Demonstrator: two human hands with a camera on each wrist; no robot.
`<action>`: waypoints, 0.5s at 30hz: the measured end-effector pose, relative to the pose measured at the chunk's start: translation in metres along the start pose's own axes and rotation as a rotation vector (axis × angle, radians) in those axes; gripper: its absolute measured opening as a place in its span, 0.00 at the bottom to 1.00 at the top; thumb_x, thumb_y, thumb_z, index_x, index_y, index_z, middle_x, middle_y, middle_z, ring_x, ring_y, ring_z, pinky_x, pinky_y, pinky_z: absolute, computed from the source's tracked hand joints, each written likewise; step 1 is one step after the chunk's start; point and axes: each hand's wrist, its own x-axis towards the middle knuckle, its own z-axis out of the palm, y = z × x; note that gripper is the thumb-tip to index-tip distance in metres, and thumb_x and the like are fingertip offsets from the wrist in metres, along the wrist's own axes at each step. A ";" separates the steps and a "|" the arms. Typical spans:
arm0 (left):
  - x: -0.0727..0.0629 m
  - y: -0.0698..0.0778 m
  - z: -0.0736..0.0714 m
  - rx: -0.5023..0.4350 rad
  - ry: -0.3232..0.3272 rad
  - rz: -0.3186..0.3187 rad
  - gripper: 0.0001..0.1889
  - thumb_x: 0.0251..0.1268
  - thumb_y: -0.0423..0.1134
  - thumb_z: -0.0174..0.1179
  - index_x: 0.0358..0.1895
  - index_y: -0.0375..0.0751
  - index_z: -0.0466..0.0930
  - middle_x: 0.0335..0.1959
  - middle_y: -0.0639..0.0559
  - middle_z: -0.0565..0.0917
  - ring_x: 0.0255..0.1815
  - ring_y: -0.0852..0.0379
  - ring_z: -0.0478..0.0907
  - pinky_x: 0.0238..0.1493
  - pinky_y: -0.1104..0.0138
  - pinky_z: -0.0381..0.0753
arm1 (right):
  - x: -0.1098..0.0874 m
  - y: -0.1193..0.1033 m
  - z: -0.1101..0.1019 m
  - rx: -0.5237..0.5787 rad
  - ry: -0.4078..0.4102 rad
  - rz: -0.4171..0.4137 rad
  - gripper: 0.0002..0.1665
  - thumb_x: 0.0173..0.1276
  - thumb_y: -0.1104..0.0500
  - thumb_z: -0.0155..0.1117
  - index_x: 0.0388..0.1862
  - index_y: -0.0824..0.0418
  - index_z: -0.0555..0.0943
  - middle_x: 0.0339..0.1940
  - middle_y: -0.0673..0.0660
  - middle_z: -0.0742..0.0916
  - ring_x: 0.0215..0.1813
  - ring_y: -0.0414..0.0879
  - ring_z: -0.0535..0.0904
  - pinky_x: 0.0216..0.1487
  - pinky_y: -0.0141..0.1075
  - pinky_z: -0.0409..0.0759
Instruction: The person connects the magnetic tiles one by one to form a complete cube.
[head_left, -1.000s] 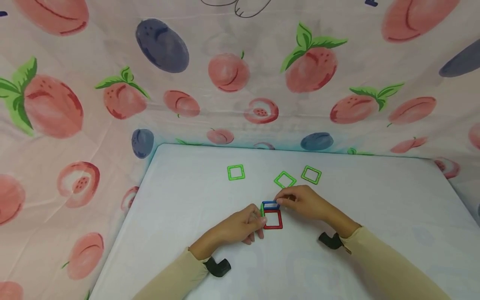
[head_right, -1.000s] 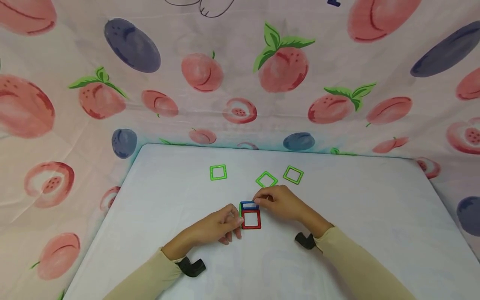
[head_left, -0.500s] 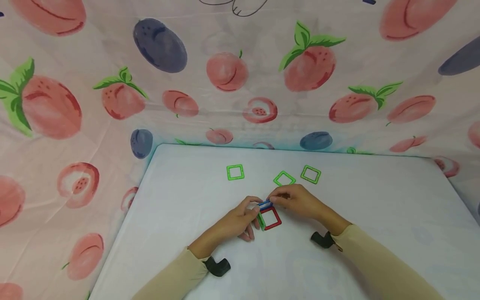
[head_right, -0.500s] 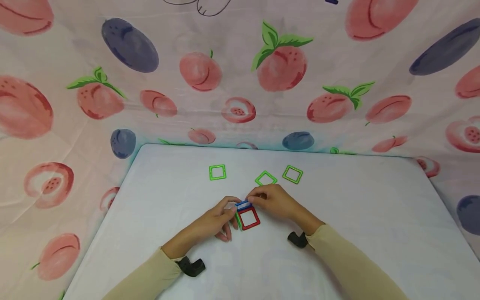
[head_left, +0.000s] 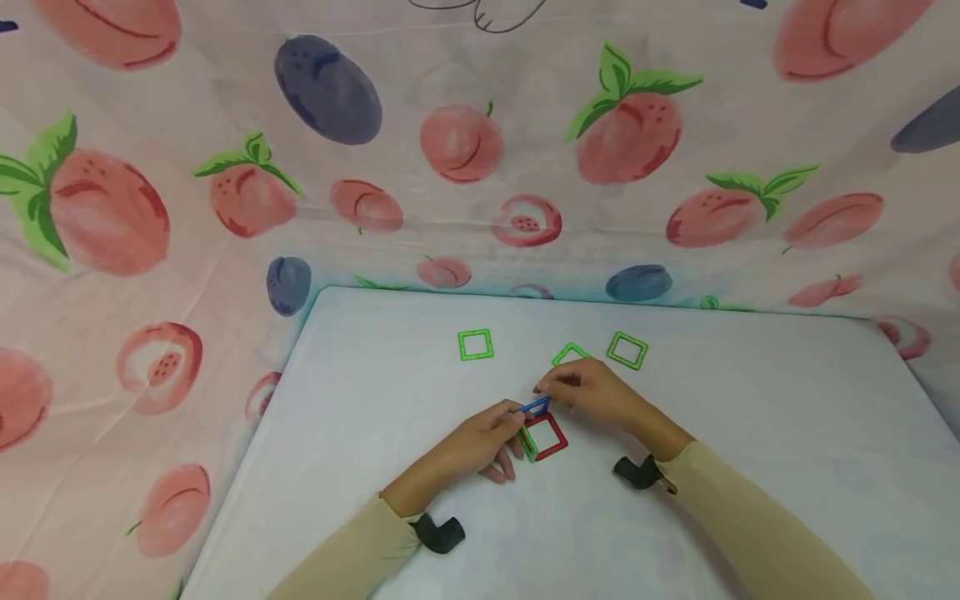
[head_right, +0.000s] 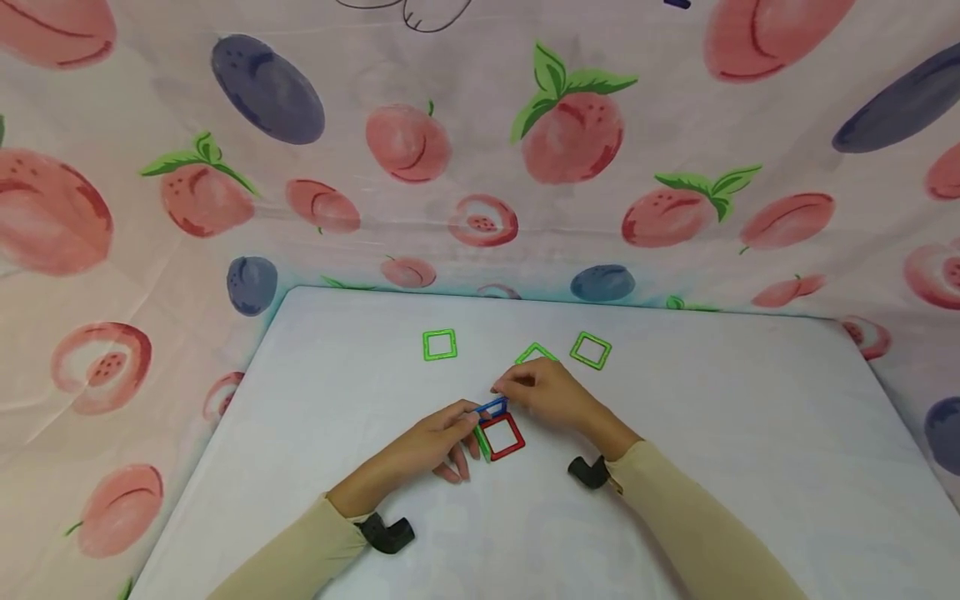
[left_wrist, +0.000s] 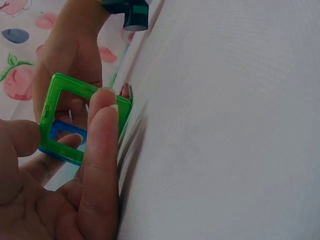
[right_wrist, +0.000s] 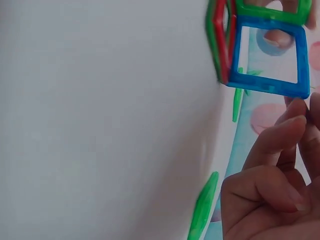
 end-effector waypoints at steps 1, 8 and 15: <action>0.000 0.000 0.000 0.000 0.000 -0.003 0.17 0.83 0.56 0.46 0.63 0.56 0.74 0.38 0.44 0.84 0.27 0.51 0.86 0.28 0.62 0.87 | 0.003 0.000 0.000 0.005 0.007 0.005 0.12 0.74 0.50 0.67 0.45 0.54 0.90 0.40 0.53 0.90 0.38 0.50 0.80 0.36 0.38 0.84; 0.001 -0.001 -0.001 -0.022 0.002 -0.019 0.17 0.82 0.57 0.46 0.62 0.57 0.75 0.39 0.43 0.83 0.27 0.51 0.86 0.27 0.63 0.86 | 0.034 -0.010 -0.007 -0.035 -0.004 0.002 0.17 0.74 0.46 0.67 0.50 0.55 0.90 0.42 0.55 0.90 0.37 0.50 0.79 0.37 0.37 0.81; 0.001 -0.001 0.000 -0.028 0.004 -0.017 0.19 0.82 0.59 0.45 0.61 0.57 0.76 0.39 0.43 0.84 0.28 0.51 0.87 0.28 0.62 0.86 | 0.066 -0.019 -0.006 -0.223 -0.141 -0.107 0.16 0.76 0.52 0.64 0.58 0.53 0.87 0.46 0.52 0.90 0.40 0.45 0.81 0.43 0.37 0.80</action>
